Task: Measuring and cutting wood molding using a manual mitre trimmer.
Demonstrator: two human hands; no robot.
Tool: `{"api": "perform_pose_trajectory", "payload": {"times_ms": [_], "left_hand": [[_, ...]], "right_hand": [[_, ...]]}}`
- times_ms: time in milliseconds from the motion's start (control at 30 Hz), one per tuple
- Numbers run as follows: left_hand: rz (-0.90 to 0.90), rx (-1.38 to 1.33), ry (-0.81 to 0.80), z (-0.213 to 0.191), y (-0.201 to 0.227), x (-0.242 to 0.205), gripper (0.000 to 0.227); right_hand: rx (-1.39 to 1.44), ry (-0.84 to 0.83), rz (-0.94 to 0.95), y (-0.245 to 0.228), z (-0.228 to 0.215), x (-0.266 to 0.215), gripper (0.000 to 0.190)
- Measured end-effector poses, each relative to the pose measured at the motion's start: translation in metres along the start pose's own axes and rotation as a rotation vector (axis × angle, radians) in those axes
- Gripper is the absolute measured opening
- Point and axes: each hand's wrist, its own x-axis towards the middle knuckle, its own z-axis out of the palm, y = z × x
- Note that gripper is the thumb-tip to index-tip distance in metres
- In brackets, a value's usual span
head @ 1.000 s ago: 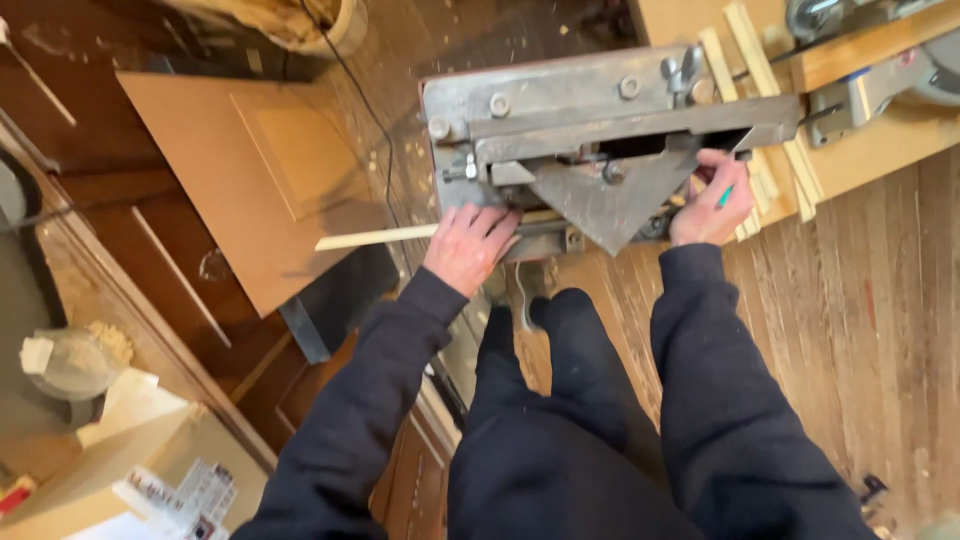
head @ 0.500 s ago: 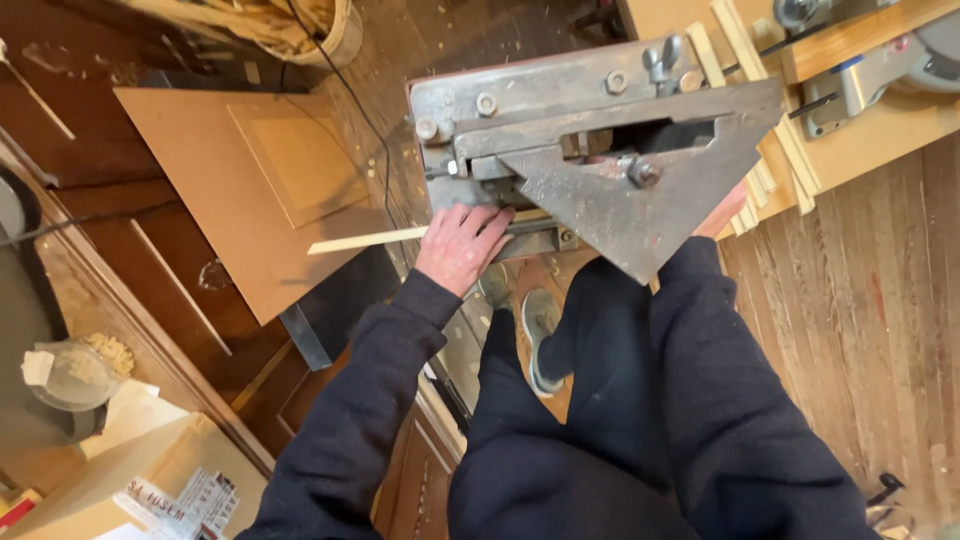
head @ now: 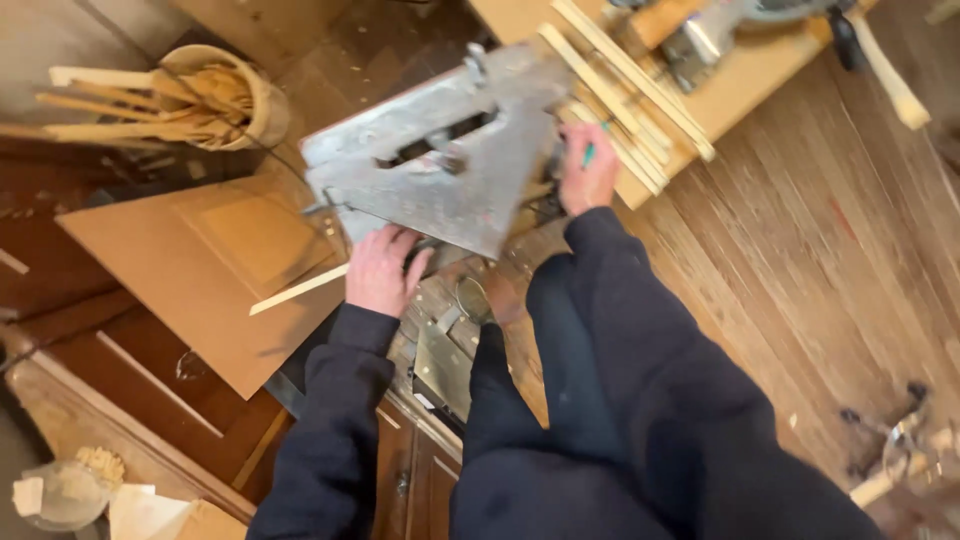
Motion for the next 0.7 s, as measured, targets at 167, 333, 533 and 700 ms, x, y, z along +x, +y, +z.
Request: {"api": "perform_pose_trajectory", "payload": {"times_ms": [167, 333, 533, 700], "left_hand": [[-0.032, -0.085, 0.012, -0.015, 0.001, 0.009, 0.022], [-0.101, -0.173, -0.051, -0.031, -0.01, 0.0, 0.021], [0.028, -0.035, 0.036, -0.078, 0.008, -0.027, 0.024], [0.011, 0.062, 0.079, -0.124, 0.053, -0.063, 0.033]], "right_hand": [[-0.142, -0.107, 0.015, -0.002, -0.039, 0.046, 0.025], [-0.601, -0.183, 0.003, 0.062, -0.085, 0.11, 0.033], [-0.79, -0.316, -0.149, 0.086, -0.078, 0.141, 0.05], [-0.808, -0.419, -0.105, 0.1, -0.079, 0.15, 0.037]]}}
